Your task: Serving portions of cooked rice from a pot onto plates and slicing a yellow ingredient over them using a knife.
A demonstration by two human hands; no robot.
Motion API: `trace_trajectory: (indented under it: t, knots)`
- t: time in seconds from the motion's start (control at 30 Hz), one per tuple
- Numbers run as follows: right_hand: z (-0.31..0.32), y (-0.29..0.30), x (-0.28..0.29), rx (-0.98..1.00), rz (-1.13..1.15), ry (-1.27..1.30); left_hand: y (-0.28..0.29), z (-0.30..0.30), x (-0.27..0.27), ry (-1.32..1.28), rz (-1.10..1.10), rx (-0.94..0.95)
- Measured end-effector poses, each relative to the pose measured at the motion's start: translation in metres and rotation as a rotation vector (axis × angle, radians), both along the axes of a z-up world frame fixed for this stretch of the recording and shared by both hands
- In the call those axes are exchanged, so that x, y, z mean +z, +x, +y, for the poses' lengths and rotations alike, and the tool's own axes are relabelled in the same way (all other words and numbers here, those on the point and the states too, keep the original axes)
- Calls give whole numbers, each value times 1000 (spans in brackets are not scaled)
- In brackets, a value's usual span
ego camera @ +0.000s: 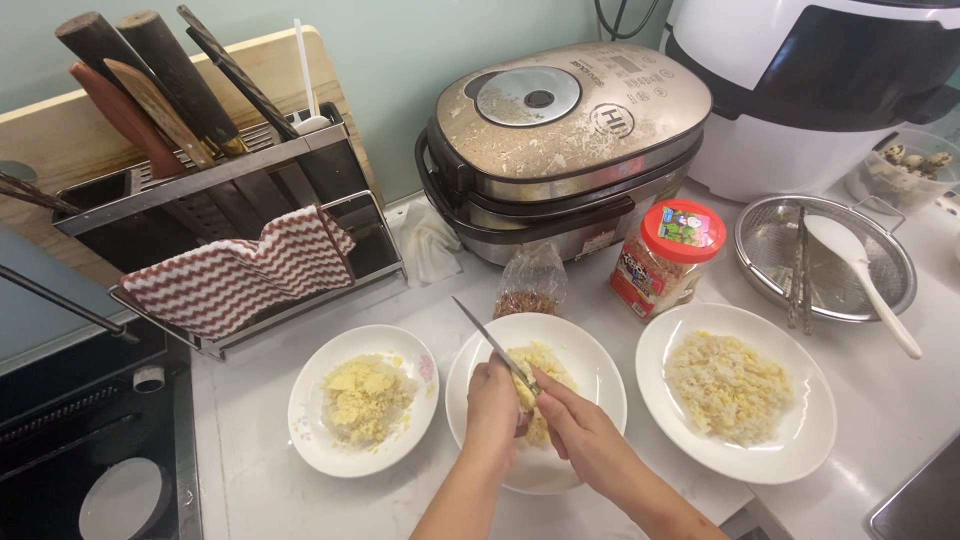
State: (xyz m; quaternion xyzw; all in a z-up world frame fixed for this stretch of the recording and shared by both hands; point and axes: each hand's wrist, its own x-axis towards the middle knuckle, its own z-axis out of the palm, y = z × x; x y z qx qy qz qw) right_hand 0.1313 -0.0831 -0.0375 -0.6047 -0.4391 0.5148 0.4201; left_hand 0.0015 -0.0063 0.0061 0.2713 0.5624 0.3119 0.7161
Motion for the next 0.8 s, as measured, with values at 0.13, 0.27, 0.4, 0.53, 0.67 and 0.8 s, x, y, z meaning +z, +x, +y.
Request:
trace_trajectory:
  t: [0.13, 0.27, 0.4, 0.53, 0.67, 0.8]
  knots:
    - [5, -4, 13, -35, 30, -26, 1, -1, -8, 2, 0, -5]
    - [11, -4, 8, -60, 22, -73, 1, 4, -19, 19, 15, -19]
    - [11, -5, 12, -76, -6, -78, 1, 2, -18, 35, -2, -41]
    - [0, -10, 34, -95, 57, -177, -2, 5, -9, 32, 31, -30]
    - [-14, -14, 49, 11, 76, -148, -5, 11, -24, 78, 11, -9]
    - [-20, -14, 50, 65, 71, -94, -6, 12, -33, 113, -25, -7]
